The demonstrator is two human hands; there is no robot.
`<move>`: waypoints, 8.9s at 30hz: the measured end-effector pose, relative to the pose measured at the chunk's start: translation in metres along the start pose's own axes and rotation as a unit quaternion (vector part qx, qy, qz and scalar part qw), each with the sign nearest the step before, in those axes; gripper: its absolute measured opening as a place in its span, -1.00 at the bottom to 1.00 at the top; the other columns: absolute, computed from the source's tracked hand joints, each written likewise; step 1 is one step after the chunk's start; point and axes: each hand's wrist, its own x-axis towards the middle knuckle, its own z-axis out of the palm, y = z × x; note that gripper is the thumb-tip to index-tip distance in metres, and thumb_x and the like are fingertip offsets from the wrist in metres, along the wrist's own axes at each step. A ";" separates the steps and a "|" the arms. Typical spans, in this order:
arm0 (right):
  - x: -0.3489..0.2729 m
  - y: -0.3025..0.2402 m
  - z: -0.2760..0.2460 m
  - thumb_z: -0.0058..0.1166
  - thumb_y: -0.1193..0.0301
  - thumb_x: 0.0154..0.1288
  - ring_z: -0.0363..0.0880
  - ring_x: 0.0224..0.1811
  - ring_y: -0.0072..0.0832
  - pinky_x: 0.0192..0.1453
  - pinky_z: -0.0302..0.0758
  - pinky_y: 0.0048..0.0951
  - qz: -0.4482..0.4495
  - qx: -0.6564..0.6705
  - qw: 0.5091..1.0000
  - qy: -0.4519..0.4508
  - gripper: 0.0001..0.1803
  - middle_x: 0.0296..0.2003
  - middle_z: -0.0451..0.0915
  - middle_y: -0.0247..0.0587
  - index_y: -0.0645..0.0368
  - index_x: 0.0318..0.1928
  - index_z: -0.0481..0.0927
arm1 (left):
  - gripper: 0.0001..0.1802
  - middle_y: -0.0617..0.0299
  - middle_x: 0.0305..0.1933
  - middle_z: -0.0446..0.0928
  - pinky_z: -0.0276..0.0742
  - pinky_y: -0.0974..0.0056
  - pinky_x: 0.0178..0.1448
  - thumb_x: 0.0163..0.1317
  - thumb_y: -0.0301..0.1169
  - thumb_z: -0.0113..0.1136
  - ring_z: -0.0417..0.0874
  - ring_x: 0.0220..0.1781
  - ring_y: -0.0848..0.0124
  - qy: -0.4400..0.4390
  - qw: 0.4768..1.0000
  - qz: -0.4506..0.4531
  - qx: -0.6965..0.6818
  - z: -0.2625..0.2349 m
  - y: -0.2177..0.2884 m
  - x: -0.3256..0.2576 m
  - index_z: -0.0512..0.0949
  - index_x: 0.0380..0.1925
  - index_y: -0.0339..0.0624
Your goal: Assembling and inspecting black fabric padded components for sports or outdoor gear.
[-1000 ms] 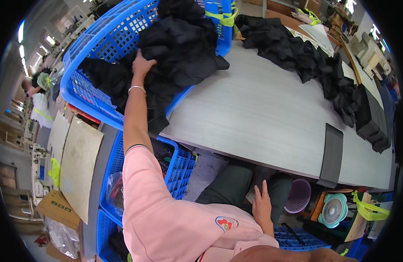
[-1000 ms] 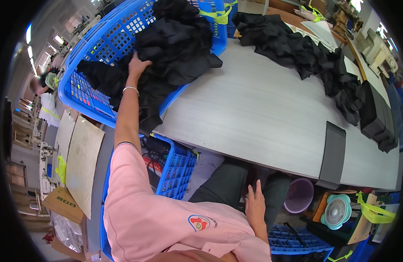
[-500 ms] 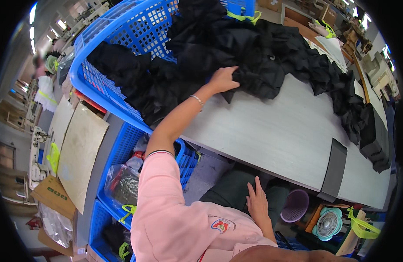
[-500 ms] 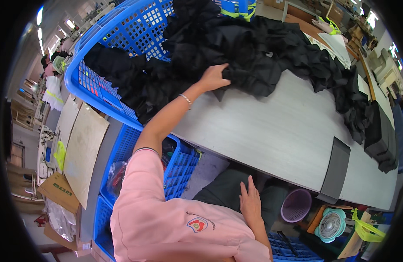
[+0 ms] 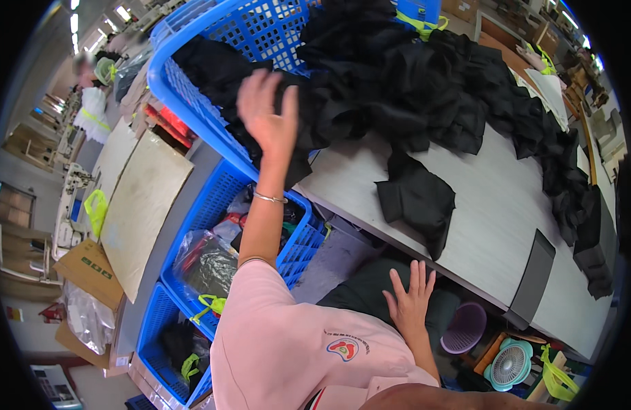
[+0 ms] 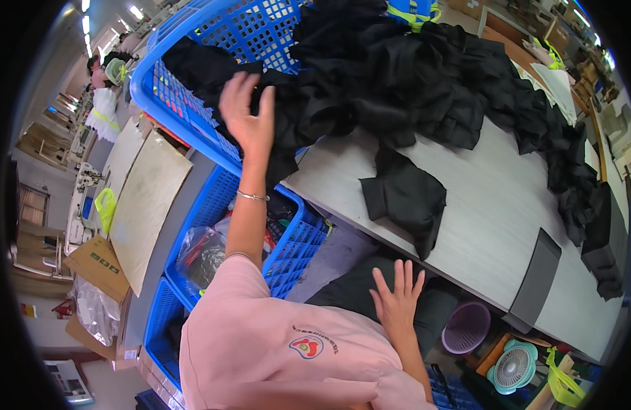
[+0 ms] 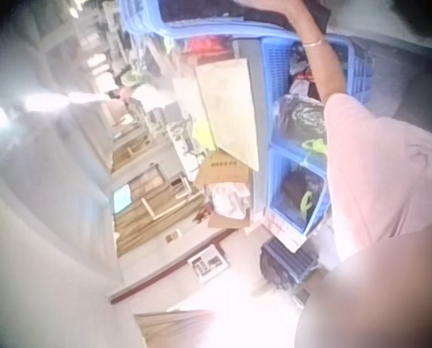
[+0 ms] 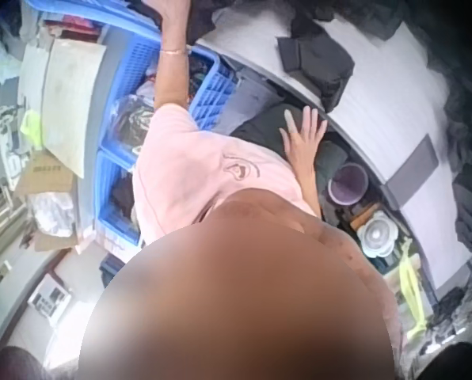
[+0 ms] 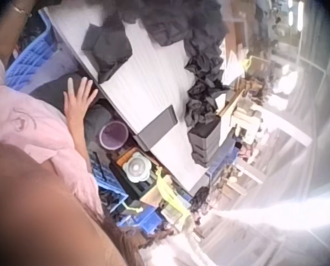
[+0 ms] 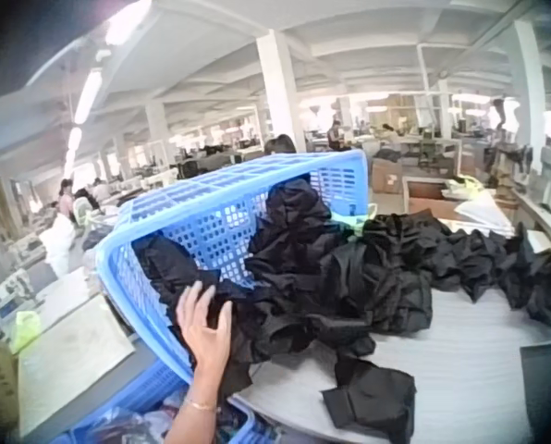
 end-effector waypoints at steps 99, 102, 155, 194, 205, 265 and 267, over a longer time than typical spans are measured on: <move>-0.057 0.140 -0.044 0.03 0.37 0.44 0.54 0.11 -0.33 0.11 0.53 -0.36 0.356 0.509 0.669 0.409 -0.38 0.26 0.36 -0.16 0.20 0.43 0.18 | -0.86 0.10 0.28 0.49 0.22 0.16 0.40 0.24 -0.36 0.35 0.37 0.36 0.28 -0.550 0.592 -0.138 -0.572 0.012 0.355 -0.222 0.67 -0.36 -0.20; -0.064 0.142 -0.040 0.03 0.38 0.44 0.55 0.09 -0.34 0.11 0.53 -0.37 0.342 0.519 0.656 0.429 -0.42 0.23 0.38 -0.16 0.20 0.39 0.21 | -0.89 0.14 0.22 0.53 0.29 0.30 0.33 0.25 -0.40 0.34 0.45 0.26 0.40 -0.652 0.465 -0.192 -0.568 0.032 0.362 -0.222 0.67 -0.35 -0.22; -0.084 0.029 -0.070 0.14 0.60 0.22 0.21 0.47 0.01 0.51 0.20 -0.14 0.313 0.213 0.849 0.370 -0.14 0.50 -0.06 0.19 0.32 0.48 0.00 | -0.91 0.20 -0.46 0.62 0.47 0.40 -0.32 0.17 -0.48 0.37 0.56 -0.47 0.49 -0.424 0.692 -0.119 -0.573 -0.056 0.351 -0.219 0.68 -0.37 -0.27; -0.043 0.047 -0.051 0.10 0.42 0.47 0.49 -0.35 -0.67 -0.19 0.47 -0.61 0.253 0.141 0.914 0.284 -0.82 -0.33 0.65 -0.27 0.31 -0.11 0.64 | -0.71 0.08 -0.05 0.65 0.72 0.21 -0.07 0.30 -0.42 0.20 0.72 -0.13 0.30 -0.613 -0.188 -0.468 -0.608 -0.121 0.260 -0.276 0.57 -0.04 -0.35; -0.018 -0.015 0.010 0.20 0.34 0.40 0.23 -0.75 -0.78 -0.68 0.11 -0.68 0.352 0.509 0.785 0.032 -0.85 -0.67 0.43 -0.51 0.17 -0.21 0.64 | -0.68 0.04 -0.05 0.63 0.67 0.23 -0.04 0.31 -0.42 0.19 0.69 -0.10 0.28 -0.634 -0.004 -0.388 -0.669 -0.132 0.330 -0.276 0.52 0.01 -0.37; -0.067 0.079 -0.096 0.10 0.24 0.46 0.38 -0.40 -0.77 -0.28 0.36 -0.64 0.441 0.517 0.662 0.315 -0.76 -0.44 0.50 -0.51 0.15 -0.15 0.64 | -0.33 0.00 0.45 0.29 0.10 0.17 0.56 0.42 -0.11 -0.03 0.26 0.49 0.14 -0.622 0.105 -0.445 -0.636 -0.054 0.274 -0.260 0.19 0.45 -0.17; -0.066 0.074 -0.095 0.05 0.25 0.50 0.48 -0.30 -0.69 -0.13 0.44 -0.61 0.402 0.513 0.659 0.376 -0.71 -0.30 0.57 -0.41 0.23 -0.03 0.61 | -0.33 -0.01 0.46 0.26 0.07 0.15 0.58 0.44 -0.09 -0.07 0.25 0.50 0.13 -0.578 0.043 -0.504 -0.641 -0.051 0.287 -0.268 0.16 0.46 -0.15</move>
